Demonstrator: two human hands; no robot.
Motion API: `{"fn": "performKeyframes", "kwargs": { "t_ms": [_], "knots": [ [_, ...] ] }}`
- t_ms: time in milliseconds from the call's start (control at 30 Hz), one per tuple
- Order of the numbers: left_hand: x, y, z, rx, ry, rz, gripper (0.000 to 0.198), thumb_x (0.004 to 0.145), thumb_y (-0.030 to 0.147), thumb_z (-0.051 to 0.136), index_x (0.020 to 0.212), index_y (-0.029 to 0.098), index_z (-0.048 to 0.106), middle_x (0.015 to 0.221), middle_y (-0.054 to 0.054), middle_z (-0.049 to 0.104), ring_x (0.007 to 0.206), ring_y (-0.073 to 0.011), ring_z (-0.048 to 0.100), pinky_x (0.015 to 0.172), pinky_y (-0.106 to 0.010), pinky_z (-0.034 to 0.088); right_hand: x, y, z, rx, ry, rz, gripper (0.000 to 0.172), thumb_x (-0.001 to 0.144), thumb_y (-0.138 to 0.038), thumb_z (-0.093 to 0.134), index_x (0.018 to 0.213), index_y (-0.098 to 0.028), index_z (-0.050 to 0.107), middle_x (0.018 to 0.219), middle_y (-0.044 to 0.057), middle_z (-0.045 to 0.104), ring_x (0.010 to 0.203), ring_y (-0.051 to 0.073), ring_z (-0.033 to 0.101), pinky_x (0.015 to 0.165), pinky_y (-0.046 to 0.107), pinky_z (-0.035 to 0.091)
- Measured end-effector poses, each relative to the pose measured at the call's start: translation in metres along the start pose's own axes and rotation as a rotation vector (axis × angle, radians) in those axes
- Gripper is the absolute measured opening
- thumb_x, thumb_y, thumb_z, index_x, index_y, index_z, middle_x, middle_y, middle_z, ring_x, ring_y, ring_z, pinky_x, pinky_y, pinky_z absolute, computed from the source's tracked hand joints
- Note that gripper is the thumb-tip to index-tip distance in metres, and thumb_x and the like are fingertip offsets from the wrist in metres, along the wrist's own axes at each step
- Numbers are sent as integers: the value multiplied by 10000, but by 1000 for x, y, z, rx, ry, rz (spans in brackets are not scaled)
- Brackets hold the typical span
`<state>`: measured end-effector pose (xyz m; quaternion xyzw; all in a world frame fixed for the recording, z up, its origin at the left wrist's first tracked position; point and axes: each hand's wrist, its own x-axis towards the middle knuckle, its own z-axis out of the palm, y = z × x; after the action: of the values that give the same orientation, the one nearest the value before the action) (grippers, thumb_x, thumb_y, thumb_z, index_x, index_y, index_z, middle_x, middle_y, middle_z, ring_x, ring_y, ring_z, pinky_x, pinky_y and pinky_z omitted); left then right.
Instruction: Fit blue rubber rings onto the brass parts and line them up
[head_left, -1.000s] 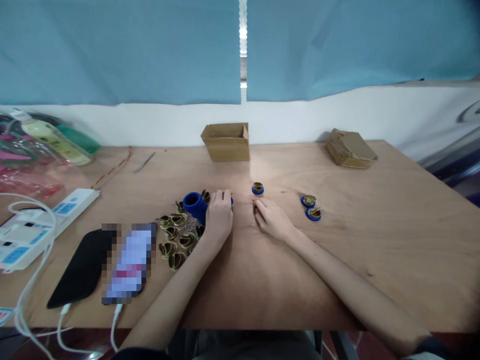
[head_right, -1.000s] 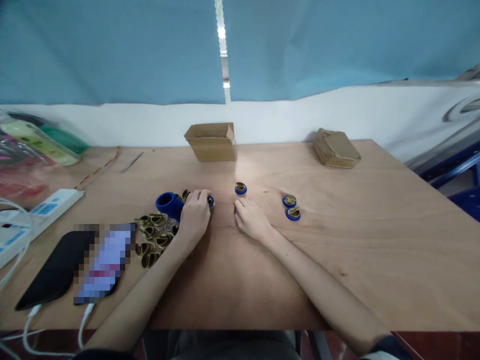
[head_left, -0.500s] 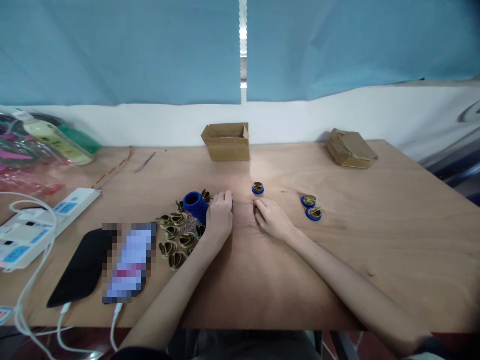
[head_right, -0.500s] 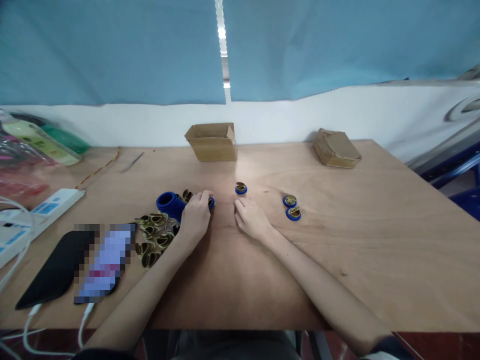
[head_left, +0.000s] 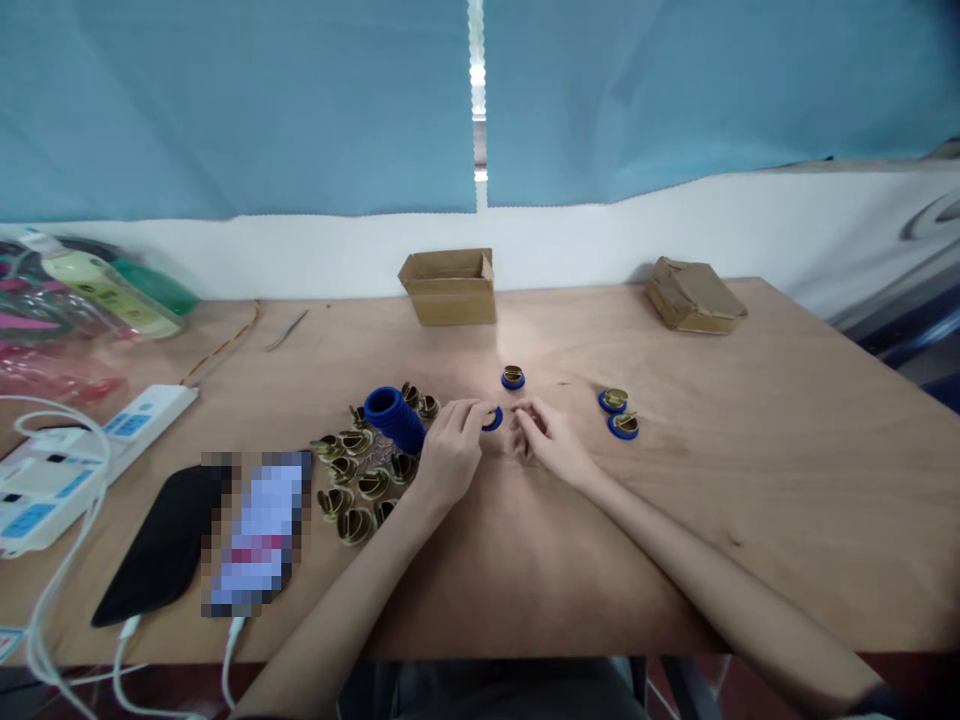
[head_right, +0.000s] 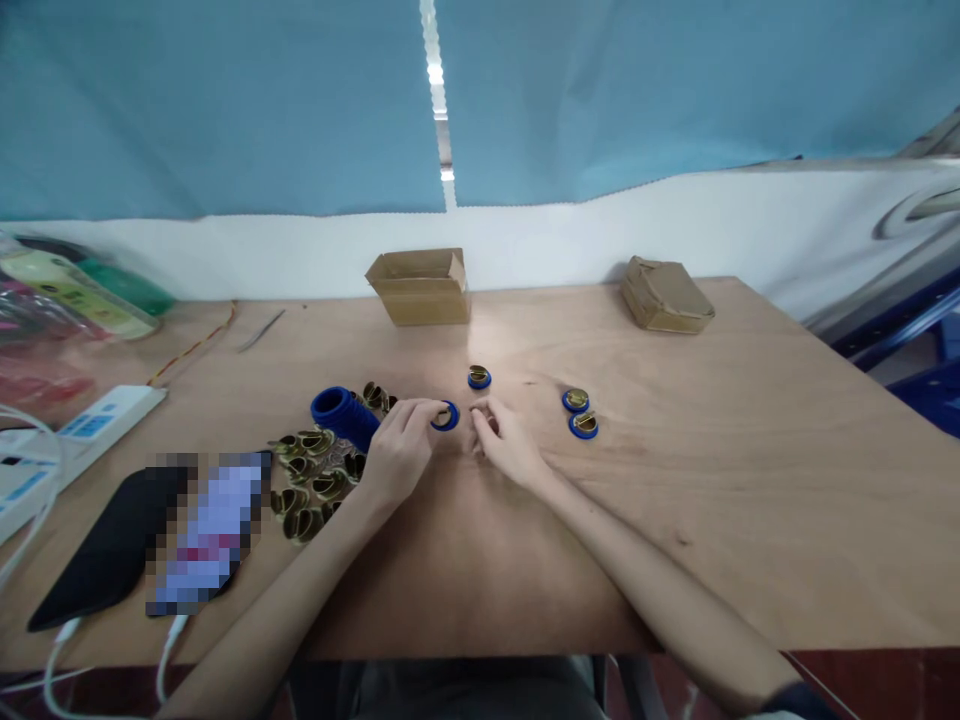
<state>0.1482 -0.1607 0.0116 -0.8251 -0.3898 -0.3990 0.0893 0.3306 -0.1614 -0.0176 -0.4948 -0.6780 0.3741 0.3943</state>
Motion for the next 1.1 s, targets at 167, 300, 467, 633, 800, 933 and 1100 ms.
{"fn": "performKeyframes", "kwargs": {
  "t_ms": [167,300,467,633,800,933,1100],
  "knots": [
    [-7,11,0,-81,37,69,236,956,38,474,1117,155,602,1019,-114,713,945,-207,698,848,-315,588,-14,-8,5,268,-119,119,293,1010,-353,361,1172,-168,520,746,23,691,565,153,708,482,246,565],
    [-10,19,-1,-90,43,79,209,974,93,519,1166,150,582,1063,-138,724,991,-218,717,854,-326,603,-27,-16,-4,559,-158,225,288,965,-350,493,1183,-179,571,834,45,714,652,154,728,575,270,598],
    [-13,26,-1,-103,57,121,227,971,89,541,1188,141,584,1083,-141,732,1008,-217,721,877,-323,599,-34,-17,-7,559,-103,231,325,908,-347,623,1189,-188,588,803,16,702,635,142,695,564,258,567],
    [-12,28,-1,-151,56,128,227,972,94,534,1182,156,595,1047,-124,731,1008,-220,709,889,-346,592,-34,-17,-2,541,-112,231,307,896,-363,627,1147,-188,599,785,8,696,612,137,682,559,259,555],
    [-12,27,-1,-182,84,138,215,974,118,547,1176,169,597,1018,-109,730,996,-214,699,900,-361,588,-36,-20,-3,571,-125,223,348,902,-376,640,1192,-191,591,781,11,700,631,152,696,568,271,563],
    [-15,27,1,-189,86,126,207,967,121,566,1163,176,602,1013,-105,730,991,-212,695,893,-361,586,-36,-21,-6,596,-130,237,349,903,-384,647,1190,-187,615,762,8,696,650,160,705,582,277,573],
    [-16,27,1,-206,80,138,185,970,114,554,1138,172,607,1009,-105,730,987,-207,690,896,-358,584,-36,-21,-7,600,-135,235,360,918,-405,624,1208,-192,620,739,8,697,660,172,712,594,293,582]
  ]
}}
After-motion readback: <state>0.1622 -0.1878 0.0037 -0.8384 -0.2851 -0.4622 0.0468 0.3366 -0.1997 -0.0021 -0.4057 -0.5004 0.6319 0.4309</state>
